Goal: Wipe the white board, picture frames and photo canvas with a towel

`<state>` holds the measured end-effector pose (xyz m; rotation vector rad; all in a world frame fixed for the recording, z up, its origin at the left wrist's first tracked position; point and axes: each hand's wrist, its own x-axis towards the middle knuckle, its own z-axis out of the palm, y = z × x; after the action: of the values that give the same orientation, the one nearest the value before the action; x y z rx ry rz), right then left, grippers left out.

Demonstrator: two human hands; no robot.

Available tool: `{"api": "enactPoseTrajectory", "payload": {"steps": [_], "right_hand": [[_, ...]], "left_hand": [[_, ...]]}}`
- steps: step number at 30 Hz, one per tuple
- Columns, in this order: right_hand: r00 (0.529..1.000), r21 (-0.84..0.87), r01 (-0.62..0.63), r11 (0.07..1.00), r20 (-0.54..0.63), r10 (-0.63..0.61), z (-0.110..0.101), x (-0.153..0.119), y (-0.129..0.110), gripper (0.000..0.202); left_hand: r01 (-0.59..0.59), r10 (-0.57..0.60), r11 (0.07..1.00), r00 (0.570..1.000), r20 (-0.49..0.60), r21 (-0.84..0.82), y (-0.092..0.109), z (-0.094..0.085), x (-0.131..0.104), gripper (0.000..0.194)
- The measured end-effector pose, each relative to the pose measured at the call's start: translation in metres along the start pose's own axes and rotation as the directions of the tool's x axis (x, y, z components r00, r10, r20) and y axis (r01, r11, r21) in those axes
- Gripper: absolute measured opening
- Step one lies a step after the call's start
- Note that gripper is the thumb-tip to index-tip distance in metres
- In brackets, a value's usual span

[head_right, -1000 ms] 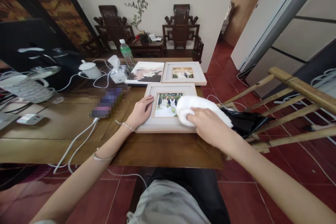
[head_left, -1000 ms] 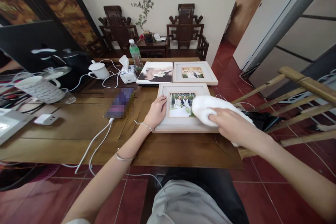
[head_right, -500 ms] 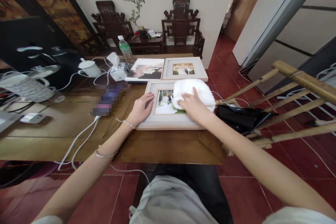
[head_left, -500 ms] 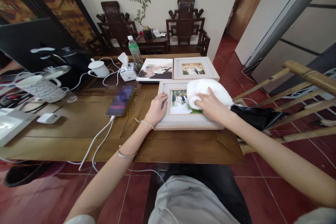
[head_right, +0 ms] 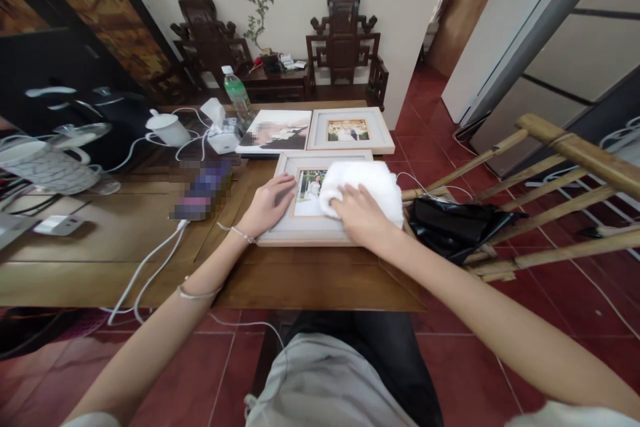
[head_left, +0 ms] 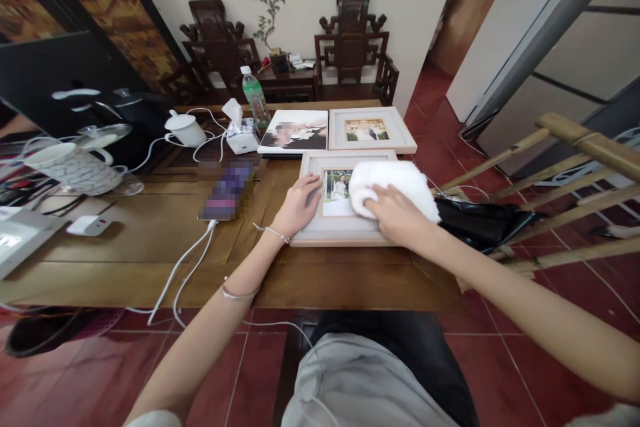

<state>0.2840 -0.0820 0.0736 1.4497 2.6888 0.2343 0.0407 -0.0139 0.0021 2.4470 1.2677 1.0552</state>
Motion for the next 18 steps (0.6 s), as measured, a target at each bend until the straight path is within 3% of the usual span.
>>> {"api": "enactPoseTrajectory", "payload": {"steps": [4, 8, 13, 18], "right_hand": [[0.988, -0.085, -0.124, 0.989, -0.105, 0.115, 0.018, 0.046, 0.043, 0.052], [0.995, -0.156, -0.092, 0.984, -0.043, 0.086, 0.017, 0.062, 0.050, 0.051], [0.999, -0.154, 0.010, 0.988, 0.044, -0.004, 0.003, 0.019, 0.013, 0.042], [0.978, -0.004, 0.156, 0.988, 0.139, -0.154, -0.030, -0.038, -0.023, 0.040]], "left_hand": [[-0.010, 0.010, 1.000, 1.000, -0.004, 0.000, 0.003, -0.003, 0.000, 0.030], [0.005, -0.005, 1.000, 1.000, -0.016, -0.011, 0.003, -0.003, 0.001, 0.028], [0.028, -0.028, 1.000, 0.999, -0.025, -0.004, 0.002, 0.000, 0.001, 0.029], [0.029, -0.030, 1.000, 0.999, 0.018, 0.010, 0.003, 0.002, 0.000, 0.031]]}}
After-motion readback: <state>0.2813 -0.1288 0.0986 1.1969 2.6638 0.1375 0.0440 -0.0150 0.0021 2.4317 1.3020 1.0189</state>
